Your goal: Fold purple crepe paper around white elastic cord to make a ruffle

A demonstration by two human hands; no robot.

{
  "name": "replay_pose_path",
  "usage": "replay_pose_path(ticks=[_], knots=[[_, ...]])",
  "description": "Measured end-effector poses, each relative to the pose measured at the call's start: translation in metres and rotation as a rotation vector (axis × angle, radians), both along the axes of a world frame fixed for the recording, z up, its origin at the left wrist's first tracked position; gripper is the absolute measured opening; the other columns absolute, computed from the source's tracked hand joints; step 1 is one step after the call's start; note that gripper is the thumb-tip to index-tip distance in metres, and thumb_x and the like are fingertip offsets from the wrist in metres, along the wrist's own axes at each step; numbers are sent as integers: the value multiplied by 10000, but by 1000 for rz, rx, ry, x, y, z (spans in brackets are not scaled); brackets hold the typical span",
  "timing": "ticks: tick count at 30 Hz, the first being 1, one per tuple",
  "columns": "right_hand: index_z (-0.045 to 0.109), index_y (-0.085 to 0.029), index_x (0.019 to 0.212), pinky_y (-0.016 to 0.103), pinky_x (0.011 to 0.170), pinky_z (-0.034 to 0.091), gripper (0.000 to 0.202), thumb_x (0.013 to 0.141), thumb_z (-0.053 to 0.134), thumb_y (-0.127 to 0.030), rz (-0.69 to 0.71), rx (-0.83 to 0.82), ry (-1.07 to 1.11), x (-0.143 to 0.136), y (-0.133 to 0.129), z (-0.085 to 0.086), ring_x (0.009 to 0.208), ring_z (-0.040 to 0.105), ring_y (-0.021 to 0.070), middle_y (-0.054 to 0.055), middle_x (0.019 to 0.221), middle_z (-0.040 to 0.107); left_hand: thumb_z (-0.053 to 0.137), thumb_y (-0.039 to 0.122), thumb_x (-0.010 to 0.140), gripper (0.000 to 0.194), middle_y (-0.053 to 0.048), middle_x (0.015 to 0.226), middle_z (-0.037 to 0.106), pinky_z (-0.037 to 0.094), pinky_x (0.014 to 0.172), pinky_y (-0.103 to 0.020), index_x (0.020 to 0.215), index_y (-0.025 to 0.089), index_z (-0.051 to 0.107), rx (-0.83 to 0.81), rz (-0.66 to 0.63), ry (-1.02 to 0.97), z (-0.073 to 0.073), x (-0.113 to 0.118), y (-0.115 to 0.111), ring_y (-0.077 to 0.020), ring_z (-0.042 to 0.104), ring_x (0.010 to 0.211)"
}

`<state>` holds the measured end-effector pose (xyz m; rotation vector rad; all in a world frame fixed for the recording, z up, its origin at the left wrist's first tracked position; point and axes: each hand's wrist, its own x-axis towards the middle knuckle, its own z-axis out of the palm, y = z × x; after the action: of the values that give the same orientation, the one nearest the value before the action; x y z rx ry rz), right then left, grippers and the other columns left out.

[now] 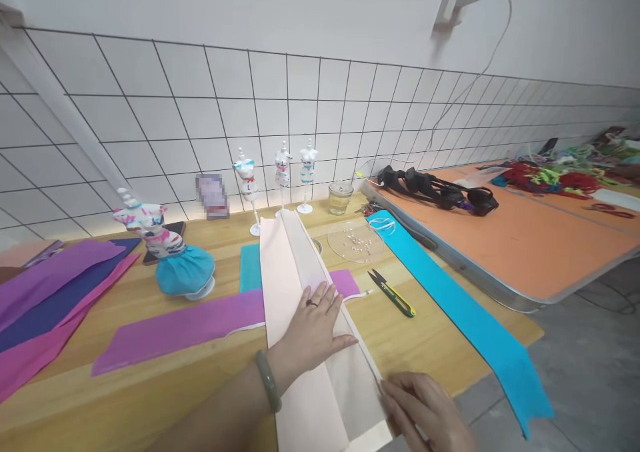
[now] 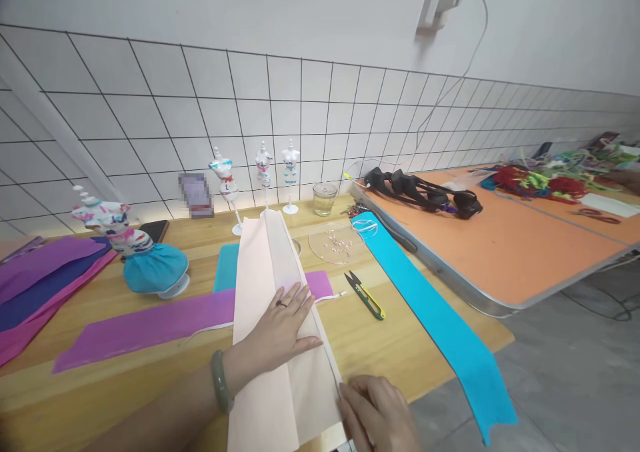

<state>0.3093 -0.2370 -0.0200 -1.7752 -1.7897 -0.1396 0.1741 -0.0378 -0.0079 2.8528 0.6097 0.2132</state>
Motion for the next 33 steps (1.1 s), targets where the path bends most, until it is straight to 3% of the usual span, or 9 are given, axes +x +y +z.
replay_pose_path(ticks=[5,9,11,17,21,24,27,29,33], knots=[[644,-206,1054,368,832,508,290,908,408,-290,-184,38,-134,50,29,3,1006,596,242,109,1057,645,178,694,809,817,-130,1459,275,128,1110,-485,1380,124,307,1,-41,-6,6,6,-14,-272,137,1368],[628,-125,1081,400,886,490,341,907,366,-256,-329,-27,-257,75,69,0,1063,579,269,164,1152,617,159,721,787,887,-169,1453,265,144,1108,-478,1375,73,304,-46,-46,25,7,12,-28,-290,158,1361],[614,-75,1092,387,880,491,346,893,353,-186,-338,-81,-293,76,82,0,1033,596,269,189,1117,632,162,735,774,915,-181,1456,243,141,1106,-487,1374,58,300,-61,-31,33,5,13,-32,-302,150,1361],[524,-37,1208,391,771,515,449,799,339,-39,-348,-187,-276,75,72,6,984,605,291,208,1059,647,192,735,775,908,-165,1474,196,115,1115,-476,1392,72,259,-69,-29,12,1,10,-34,-281,103,1372],[510,-121,1227,373,730,509,416,867,306,-168,-480,-243,84,75,41,14,931,616,268,161,1083,635,183,728,782,903,-161,1482,170,89,1119,-473,1401,72,234,-83,-33,15,2,9,-34,-269,80,1376],[552,-165,1142,280,581,497,400,897,336,-396,-461,-249,554,57,11,23,674,615,195,70,760,648,198,741,769,926,-159,1489,137,70,1119,-478,1412,76,196,-84,-42,22,1,9,-34,-272,52,1378],[604,-182,994,213,396,381,459,859,365,-551,-401,-357,927,28,-13,26,415,447,122,-37,478,459,229,781,724,992,-160,1494,106,53,1116,-488,1419,77,169,-88,-47,36,-1,9,-33,-287,23,1376],[615,-186,868,195,405,383,417,783,493,-575,-383,-362,1039,9,-22,21,441,458,105,-25,549,511,238,797,704,1020,-158,1497,88,42,1114,-492,1421,76,159,-88,-56,47,-3,10,-32,-293,6,1376],[606,-177,676,207,578,470,316,682,644,-491,-383,-249,1057,-14,-22,8,663,590,172,24,670,623,241,816,679,1057,-161,1497,67,22,1110,-495,1420,68,159,-80,-64,72,-3,10,-32,-301,-16,1374]])
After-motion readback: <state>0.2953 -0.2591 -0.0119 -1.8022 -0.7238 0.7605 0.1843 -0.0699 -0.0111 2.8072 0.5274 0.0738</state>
